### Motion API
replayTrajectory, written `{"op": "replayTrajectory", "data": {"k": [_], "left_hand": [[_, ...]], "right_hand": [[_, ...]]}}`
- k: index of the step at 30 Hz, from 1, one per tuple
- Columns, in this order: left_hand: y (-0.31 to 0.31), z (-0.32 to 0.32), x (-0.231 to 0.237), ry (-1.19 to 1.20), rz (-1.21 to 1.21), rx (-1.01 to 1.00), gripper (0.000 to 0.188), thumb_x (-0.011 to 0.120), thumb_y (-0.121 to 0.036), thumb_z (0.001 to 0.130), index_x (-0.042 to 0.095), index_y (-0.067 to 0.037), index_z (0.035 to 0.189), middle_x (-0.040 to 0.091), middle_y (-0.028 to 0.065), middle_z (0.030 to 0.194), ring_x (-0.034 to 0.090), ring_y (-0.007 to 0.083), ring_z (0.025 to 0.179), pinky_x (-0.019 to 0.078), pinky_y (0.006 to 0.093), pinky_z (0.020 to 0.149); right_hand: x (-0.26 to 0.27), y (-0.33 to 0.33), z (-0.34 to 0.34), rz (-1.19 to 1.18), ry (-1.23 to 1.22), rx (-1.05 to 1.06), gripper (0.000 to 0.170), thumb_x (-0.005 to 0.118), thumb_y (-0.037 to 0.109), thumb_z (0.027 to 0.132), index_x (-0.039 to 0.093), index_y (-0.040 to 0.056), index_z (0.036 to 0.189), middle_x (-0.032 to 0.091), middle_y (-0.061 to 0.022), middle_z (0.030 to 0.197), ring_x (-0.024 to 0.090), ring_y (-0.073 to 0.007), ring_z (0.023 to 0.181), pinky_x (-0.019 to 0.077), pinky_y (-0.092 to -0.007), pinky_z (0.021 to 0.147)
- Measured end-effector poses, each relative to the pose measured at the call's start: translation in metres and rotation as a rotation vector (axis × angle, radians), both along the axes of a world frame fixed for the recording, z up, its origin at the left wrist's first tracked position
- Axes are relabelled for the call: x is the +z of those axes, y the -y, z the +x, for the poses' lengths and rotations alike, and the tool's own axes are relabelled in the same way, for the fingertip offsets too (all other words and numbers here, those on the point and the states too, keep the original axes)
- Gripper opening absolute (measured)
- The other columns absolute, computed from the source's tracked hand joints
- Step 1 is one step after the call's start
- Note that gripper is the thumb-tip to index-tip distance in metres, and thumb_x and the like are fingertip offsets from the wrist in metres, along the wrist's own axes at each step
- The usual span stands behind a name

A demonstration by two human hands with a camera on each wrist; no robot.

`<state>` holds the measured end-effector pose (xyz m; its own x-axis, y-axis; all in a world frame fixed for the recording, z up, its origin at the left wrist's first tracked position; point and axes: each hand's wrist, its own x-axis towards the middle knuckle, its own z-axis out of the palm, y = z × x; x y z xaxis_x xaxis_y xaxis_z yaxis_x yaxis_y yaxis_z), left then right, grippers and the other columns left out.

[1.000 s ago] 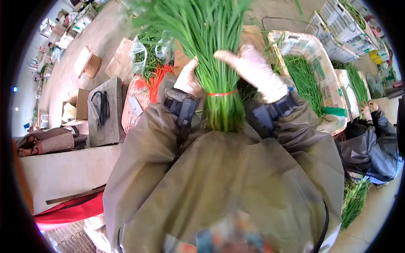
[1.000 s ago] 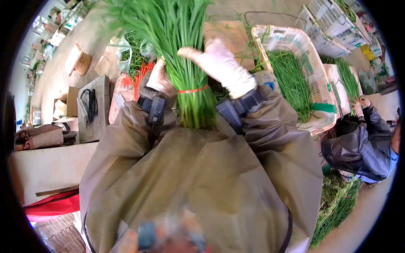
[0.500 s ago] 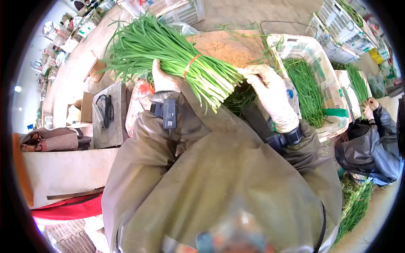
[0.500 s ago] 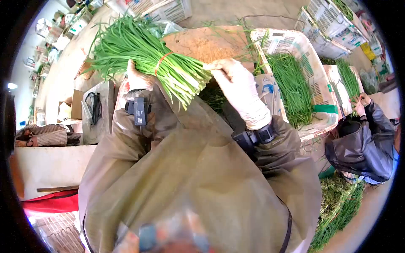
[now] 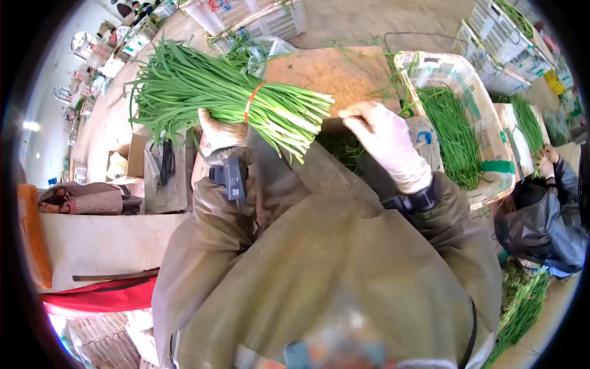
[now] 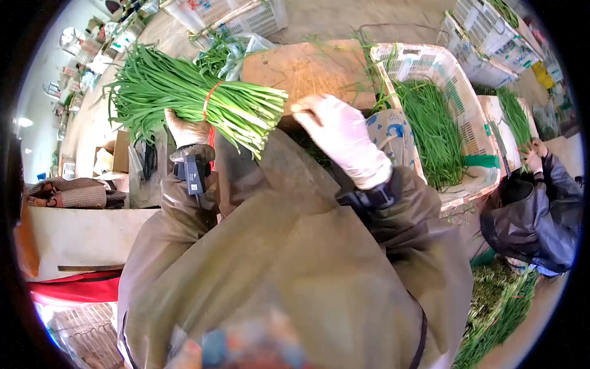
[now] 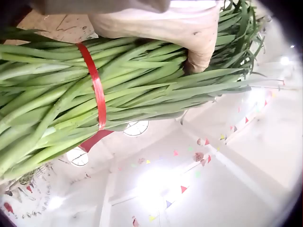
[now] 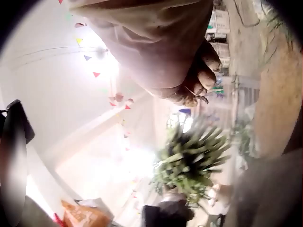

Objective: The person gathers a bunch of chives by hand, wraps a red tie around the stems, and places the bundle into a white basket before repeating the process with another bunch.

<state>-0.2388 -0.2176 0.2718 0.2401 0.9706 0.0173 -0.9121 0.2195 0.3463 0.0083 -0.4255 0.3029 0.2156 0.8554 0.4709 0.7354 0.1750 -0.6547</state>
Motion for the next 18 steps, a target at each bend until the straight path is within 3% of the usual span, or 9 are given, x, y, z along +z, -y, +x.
{"op": "replayTrajectory", "data": {"k": [3, 6, 9, 11, 13, 14, 15, 16, 18], "left_hand": [[0.004, 0.009, 0.0, -0.008, 0.021, -0.002, 0.047, 0.057, -0.036, 0.089, 0.059, -0.006, 0.126, 0.059, 0.0123, 0.131, 0.054, 0.0332, 0.121, 0.0405, 0.0557, 0.105], [0.007, 0.013, -0.002, -0.057, 0.012, 0.026, 0.046, 0.057, -0.035, 0.089, 0.059, -0.005, 0.124, 0.06, 0.0121, 0.129, 0.055, 0.0325, 0.12, 0.0411, 0.0536, 0.105], [0.006, 0.015, 0.006, -0.15, -0.023, 0.099, 0.042, 0.054, -0.033, 0.092, 0.059, -0.004, 0.123, 0.061, 0.0115, 0.127, 0.056, 0.0299, 0.117, 0.0421, 0.0494, 0.104], [0.009, 0.016, 0.015, -0.174, -0.06, 0.077, 0.042, 0.051, -0.031, 0.093, 0.057, -0.005, 0.125, 0.06, 0.0113, 0.128, 0.056, 0.0296, 0.117, 0.0416, 0.049, 0.105], [0.006, 0.019, 0.022, -0.19, -0.044, 0.047, 0.042, 0.051, -0.031, 0.093, 0.057, -0.005, 0.126, 0.06, 0.0114, 0.128, 0.056, 0.0296, 0.118, 0.0415, 0.0492, 0.105], [0.005, 0.021, 0.022, -0.219, -0.032, 0.011, 0.042, 0.05, -0.03, 0.094, 0.056, -0.004, 0.127, 0.059, 0.0115, 0.129, 0.055, 0.0296, 0.118, 0.0415, 0.0495, 0.105], [-0.001, 0.024, 0.015, -0.241, -0.022, 0.004, 0.041, 0.05, -0.028, 0.094, 0.055, -0.004, 0.127, 0.059, 0.0122, 0.128, 0.056, 0.0307, 0.118, 0.042, 0.0506, 0.104], [0.009, 0.035, 0.025, -0.325, -0.121, 0.017, 0.04, 0.051, -0.027, 0.094, 0.056, -0.003, 0.126, 0.061, 0.0123, 0.126, 0.057, 0.0307, 0.115, 0.0435, 0.0501, 0.103], [0.047, 0.07, 0.057, -0.468, -0.184, 0.063, 0.034, 0.054, -0.023, 0.093, 0.059, -0.002, 0.12, 0.065, 0.0122, 0.116, 0.062, 0.0296, 0.107, 0.0482, 0.0464, 0.098]], "right_hand": [[0.0, -0.022, -0.03, -0.003, 0.164, -0.053, 0.025, 0.065, 0.027, 0.088, 0.061, 0.0068, 0.102, 0.067, -0.0127, 0.088, 0.067, -0.0315, 0.083, 0.0519, -0.0386, 0.068], [-0.022, -0.03, -0.024, 0.001, 0.057, 0.004, 0.02, 0.063, 0.022, 0.087, 0.06, 0.0065, 0.099, 0.066, -0.0139, 0.086, 0.066, -0.0323, 0.082, 0.0517, -0.0403, 0.068], [-0.051, -0.025, 0.001, -0.035, 0.431, -0.089, 0.011, 0.061, 0.014, 0.081, 0.06, 0.0095, 0.091, 0.063, -0.0121, 0.076, 0.065, -0.0315, 0.073, 0.0517, -0.0415, 0.067], [-0.076, -0.016, 0.034, -0.175, 0.348, -0.125, 0.011, 0.061, 0.02, 0.085, 0.064, 0.0099, 0.089, 0.065, -0.0126, 0.081, 0.065, -0.032, 0.076, 0.0521, -0.0416, 0.07], [-0.043, -0.011, 0.038, -0.175, 0.142, -0.229, 0.02, 0.062, 0.028, 0.089, 0.068, 0.0098, 0.093, 0.067, -0.0149, 0.087, 0.066, -0.033, 0.081, 0.0525, -0.0405, 0.073], [-0.018, -0.018, 0.043, -0.246, -0.011, -0.139, 0.029, 0.063, 0.034, 0.09, 0.07, 0.0083, 0.101, 0.069, -0.0167, 0.096, 0.066, -0.0322, 0.09, 0.0519, -0.0393, 0.079], [0.003, -0.021, 0.036, -0.091, -0.069, -0.067, 0.036, 0.063, 0.039, 0.089, 0.068, 0.0082, 0.108, 0.068, -0.0166, 0.102, 0.065, -0.0309, 0.099, 0.0501, -0.0399, 0.085], [0.011, -0.034, 0.036, -0.153, -0.062, -0.007, 0.057, 0.064, 0.049, 0.087, 0.06, 0.0068, 0.124, 0.065, -0.0191, 0.114, 0.062, -0.0333, 0.109, 0.0477, -0.041, 0.093], [0.027, -0.056, 0.009, -0.297, 0.044, -0.01, 0.071, 0.068, 0.044, 0.087, 0.045, 0.0046, 0.141, 0.054, -0.0194, 0.136, 0.051, -0.0296, 0.127, 0.0391, -0.037, 0.106]]}}
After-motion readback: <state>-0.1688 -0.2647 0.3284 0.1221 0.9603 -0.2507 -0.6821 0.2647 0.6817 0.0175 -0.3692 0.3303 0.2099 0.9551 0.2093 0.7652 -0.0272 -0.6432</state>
